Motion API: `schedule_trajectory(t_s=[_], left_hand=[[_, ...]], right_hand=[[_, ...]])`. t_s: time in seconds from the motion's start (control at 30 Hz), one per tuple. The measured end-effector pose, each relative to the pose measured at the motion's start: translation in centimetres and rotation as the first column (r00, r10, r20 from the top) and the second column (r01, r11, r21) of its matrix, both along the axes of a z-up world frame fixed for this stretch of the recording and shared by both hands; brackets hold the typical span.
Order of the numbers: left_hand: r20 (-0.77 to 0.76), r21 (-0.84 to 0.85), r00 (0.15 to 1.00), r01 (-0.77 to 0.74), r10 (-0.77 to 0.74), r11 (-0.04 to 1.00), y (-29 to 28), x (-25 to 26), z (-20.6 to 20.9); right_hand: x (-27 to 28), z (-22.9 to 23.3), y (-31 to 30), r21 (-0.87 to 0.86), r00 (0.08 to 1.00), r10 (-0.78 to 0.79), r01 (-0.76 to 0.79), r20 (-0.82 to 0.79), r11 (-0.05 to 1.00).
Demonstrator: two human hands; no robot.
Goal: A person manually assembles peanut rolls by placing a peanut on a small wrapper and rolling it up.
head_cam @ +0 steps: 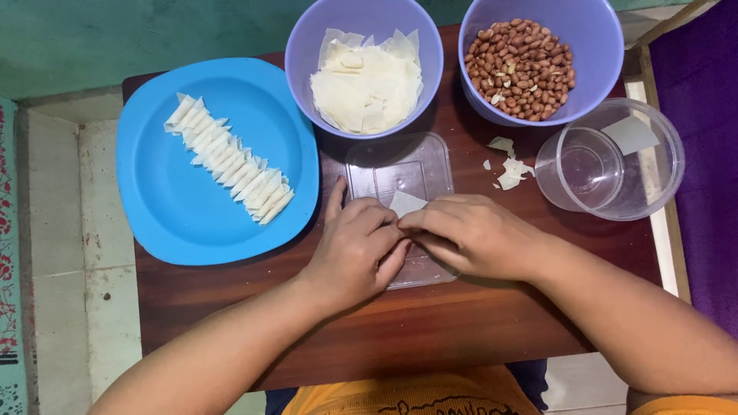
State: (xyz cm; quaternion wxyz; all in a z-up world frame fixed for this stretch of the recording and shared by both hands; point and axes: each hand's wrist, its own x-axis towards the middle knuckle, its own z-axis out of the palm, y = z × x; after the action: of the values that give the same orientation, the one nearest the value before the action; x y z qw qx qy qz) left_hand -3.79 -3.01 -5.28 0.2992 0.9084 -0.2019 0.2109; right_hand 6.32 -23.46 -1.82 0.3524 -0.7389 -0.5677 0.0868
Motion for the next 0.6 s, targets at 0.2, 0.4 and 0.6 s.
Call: schedule_trajectory(t_s=[0.2,0.4,0.6], left_hand=[[0.004,0.001,1.000,-0.002,0.002,1.000,0.1,0.1,-0.2],[-0.014,-0.002,1.000,0.005,-0.005,1.000,0.0,0.1,-0.1],[0.000,0.000,1.000,0.029,-0.029,1.000,0.3,0.1,-0.4]], right_hand=[[0.7,0.0,-0.5,-0.021,0.999,-0.026,0.025,-0.031,0.999],[-0.5,-0.1,0.3,0.020,0.997,-0.025,0.024,0.068,1.000],[-0.4,0.2,0.2,0.025,0.996,-0.072,0.074,-0.057,0.997]])
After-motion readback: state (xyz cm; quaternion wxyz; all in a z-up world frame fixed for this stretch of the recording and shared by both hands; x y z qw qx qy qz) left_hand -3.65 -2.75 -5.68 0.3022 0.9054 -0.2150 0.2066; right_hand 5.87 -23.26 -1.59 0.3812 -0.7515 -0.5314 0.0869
